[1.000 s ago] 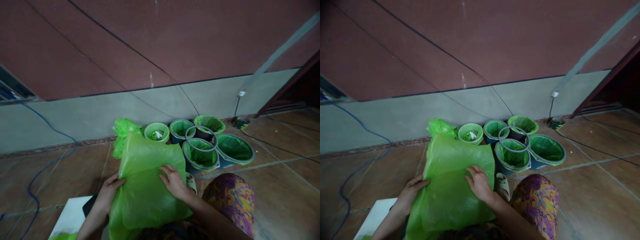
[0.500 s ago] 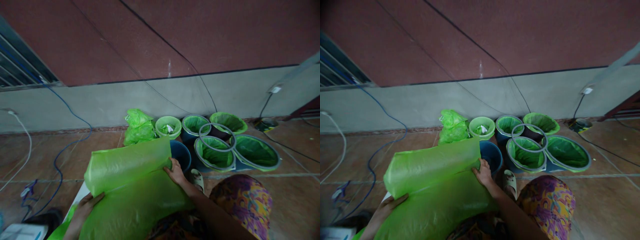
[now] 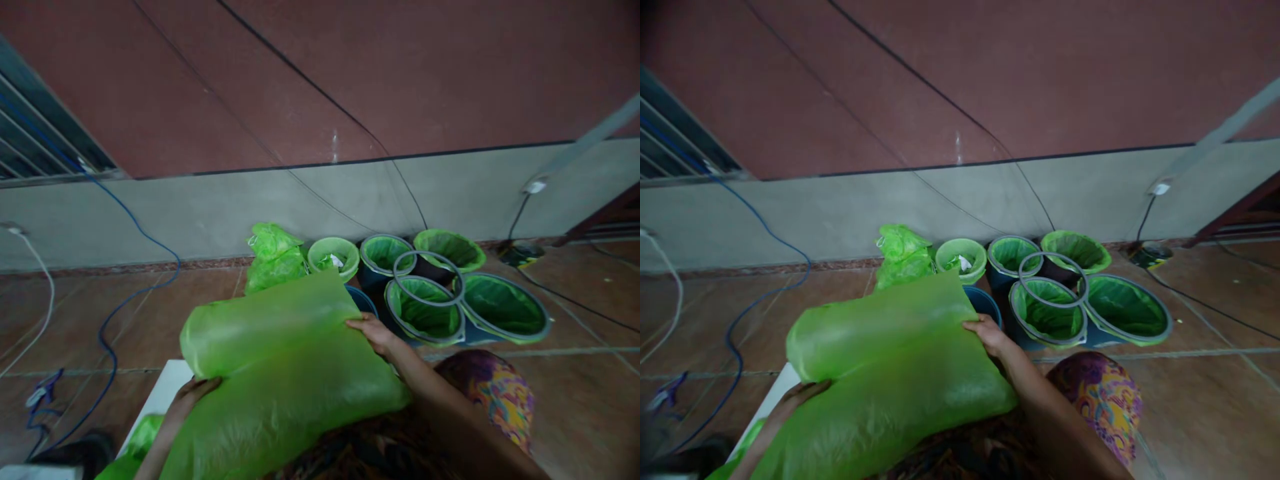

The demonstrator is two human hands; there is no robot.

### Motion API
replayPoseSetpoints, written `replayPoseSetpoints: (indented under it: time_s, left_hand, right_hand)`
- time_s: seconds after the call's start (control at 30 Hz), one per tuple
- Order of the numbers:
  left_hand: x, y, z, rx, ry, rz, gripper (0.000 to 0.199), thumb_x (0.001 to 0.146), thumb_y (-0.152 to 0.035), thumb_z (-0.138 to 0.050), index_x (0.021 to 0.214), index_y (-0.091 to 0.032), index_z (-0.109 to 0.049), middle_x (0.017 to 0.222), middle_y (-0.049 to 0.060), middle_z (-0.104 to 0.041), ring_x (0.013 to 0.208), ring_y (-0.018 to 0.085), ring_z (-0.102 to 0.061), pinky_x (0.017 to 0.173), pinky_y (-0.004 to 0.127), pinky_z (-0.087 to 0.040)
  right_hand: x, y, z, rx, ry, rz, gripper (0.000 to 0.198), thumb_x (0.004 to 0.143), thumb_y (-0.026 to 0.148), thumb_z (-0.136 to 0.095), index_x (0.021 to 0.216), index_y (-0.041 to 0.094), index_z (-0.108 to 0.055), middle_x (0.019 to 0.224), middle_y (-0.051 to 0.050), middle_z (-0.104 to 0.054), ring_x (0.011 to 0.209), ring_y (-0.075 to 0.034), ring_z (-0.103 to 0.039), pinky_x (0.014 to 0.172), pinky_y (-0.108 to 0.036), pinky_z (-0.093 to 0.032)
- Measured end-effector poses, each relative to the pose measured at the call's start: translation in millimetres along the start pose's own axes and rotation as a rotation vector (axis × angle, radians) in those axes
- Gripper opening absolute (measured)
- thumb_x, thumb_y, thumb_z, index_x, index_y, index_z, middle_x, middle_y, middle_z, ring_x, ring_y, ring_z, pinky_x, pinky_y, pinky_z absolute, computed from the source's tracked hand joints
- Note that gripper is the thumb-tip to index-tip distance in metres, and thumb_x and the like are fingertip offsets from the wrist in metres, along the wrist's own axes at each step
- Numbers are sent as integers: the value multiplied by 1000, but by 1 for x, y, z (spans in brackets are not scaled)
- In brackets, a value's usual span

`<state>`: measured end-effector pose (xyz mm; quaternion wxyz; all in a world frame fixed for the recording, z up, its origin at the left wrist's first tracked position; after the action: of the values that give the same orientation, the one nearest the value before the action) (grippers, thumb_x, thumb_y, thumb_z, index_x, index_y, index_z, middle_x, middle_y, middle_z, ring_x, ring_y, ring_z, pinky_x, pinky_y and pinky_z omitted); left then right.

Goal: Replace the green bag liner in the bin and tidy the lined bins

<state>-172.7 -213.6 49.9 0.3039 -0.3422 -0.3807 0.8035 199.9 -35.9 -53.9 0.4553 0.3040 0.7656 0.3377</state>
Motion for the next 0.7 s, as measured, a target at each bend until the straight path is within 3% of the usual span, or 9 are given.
replayPoseSetpoints:
  time_s: [0.1, 0.2, 0.3, 0.4, 0.47, 0.53, 0.6, 0.7]
  left_hand:
    - [1, -6, -19, -126, 115, 203, 14, 50, -29, -72, 60, -21, -67, 63, 4, -69, 67, 26, -67, 63, 35, -55]
    - [1, -22, -32, -257, 120, 264, 19, 52, -28, -75, 67, -18, -67, 61, 3, -68, 61, 24, -66, 60, 33, -54]
    - [8, -44, -39, -350, 82, 151, 36, 49, -26, -79, 82, -18, -68, 67, 1, -71, 61, 21, -67, 59, 28, -54]
    - [17, -75, -54, -486, 197, -25, 66, 48, -31, -83, 110, -20, -63, 83, 2, -74, 68, 20, -68, 62, 26, -54]
    - [20, -103, -68, -547, 268, -141, 88, 50, -34, -84, 131, -24, -50, 93, 3, -74, 74, 21, -69, 66, 28, -55]
    - [21, -132, -85, -578, 302, -227, 107, 49, -34, -85, 143, -30, -34, 95, 2, -74, 76, 21, -70, 68, 28, -55]
    - [20, -160, -110, -589, 354, -294, 111, 49, -34, -86, 145, -32, -30, 93, 1, -74, 76, 21, -69, 68, 28, -55]
    - [18, -194, -156, -616, 451, -379, 83, 54, -33, -84, 131, -26, -54, 95, 4, -74, 81, 20, -68, 73, 28, -54]
  right_hand:
    - [-14, 30, 18, -61, -4, 54, 31, 60, 29, -78, 83, 13, -66, 75, -5, -71, 60, -18, -64, 65, -33, -53]
    - [-33, 61, 28, -132, 0, 131, 36, 61, 32, -77, 89, 13, -65, 77, -6, -71, 61, -18, -64, 62, -30, -52]
    - [-57, 91, 33, -160, -41, 258, 47, 64, 33, -76, 105, 16, -61, 88, -6, -71, 67, -19, -65, 64, -29, -53]
    - [-89, 119, 44, -152, -145, 403, 71, 69, 35, -73, 132, 21, -43, 93, -6, -70, 68, -18, -66, 64, -30, -54]
    - [-116, 136, 56, -189, -235, 496, 84, 75, 37, -69, 145, 22, -25, 86, -4, -70, 63, -18, -66, 62, -31, -54]
    - [-145, 151, 73, -234, -316, 582, 87, 78, 38, -66, 148, 21, -17, 75, -2, -69, 58, -17, -64, 59, -29, -53]
    - [-177, 161, 93, -228, -385, 645, 81, 79, 38, -67, 146, 21, -27, 74, -2, -68, 59, -17, -64, 57, -28, -52]
    - [-228, 165, 126, -154, -496, 692, 53, 75, 36, -73, 124, 22, -58, 89, -6, -71, 72, -17, -66, 64, -26, -53]
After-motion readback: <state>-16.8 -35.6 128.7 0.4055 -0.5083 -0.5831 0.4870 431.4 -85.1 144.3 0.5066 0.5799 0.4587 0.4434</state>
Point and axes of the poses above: each hand's wrist, its own x-axis towards the middle knuckle, its own z-axis out of the back of the hand, y = z × x, the point moved 5 cm from there along x, towards the middle knuckle
